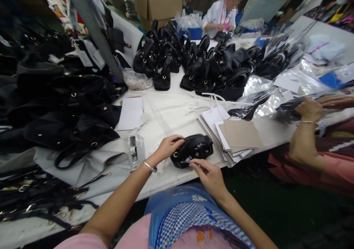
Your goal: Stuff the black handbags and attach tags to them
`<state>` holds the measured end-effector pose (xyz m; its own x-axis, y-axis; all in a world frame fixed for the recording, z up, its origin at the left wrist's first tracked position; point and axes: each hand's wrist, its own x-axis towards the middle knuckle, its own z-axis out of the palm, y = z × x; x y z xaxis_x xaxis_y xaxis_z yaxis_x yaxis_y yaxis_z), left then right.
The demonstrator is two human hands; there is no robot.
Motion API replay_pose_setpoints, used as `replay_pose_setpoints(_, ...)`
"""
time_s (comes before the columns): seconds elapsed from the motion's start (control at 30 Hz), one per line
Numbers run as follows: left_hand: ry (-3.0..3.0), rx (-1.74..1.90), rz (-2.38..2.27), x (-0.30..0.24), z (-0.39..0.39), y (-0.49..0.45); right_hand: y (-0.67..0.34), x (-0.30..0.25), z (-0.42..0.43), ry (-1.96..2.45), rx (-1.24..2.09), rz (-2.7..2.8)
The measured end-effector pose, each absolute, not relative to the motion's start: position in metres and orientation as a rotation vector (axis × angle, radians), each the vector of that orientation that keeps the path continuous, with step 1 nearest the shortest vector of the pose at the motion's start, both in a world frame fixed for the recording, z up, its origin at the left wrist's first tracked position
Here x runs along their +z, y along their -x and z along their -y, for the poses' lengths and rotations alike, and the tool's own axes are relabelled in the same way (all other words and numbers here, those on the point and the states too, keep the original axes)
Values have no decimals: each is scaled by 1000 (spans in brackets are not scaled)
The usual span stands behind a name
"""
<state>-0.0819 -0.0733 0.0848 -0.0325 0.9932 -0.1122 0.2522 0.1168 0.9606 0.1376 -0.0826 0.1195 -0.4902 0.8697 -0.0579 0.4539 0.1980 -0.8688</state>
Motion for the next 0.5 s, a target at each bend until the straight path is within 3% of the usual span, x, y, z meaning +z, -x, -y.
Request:
replay_pose_setpoints(0.13,-934,1053,-1728,48,110,83,-126,117,86,1186,1177,2071)
replay_pose_setpoints(0.27,-1009,1019,-1819,20,132,70,-114,121,83,1107,1075,2151)
replay_pose_setpoints(0.5,-860,1256,-1685,13,137,57,-99,116,74,1060,865,2410)
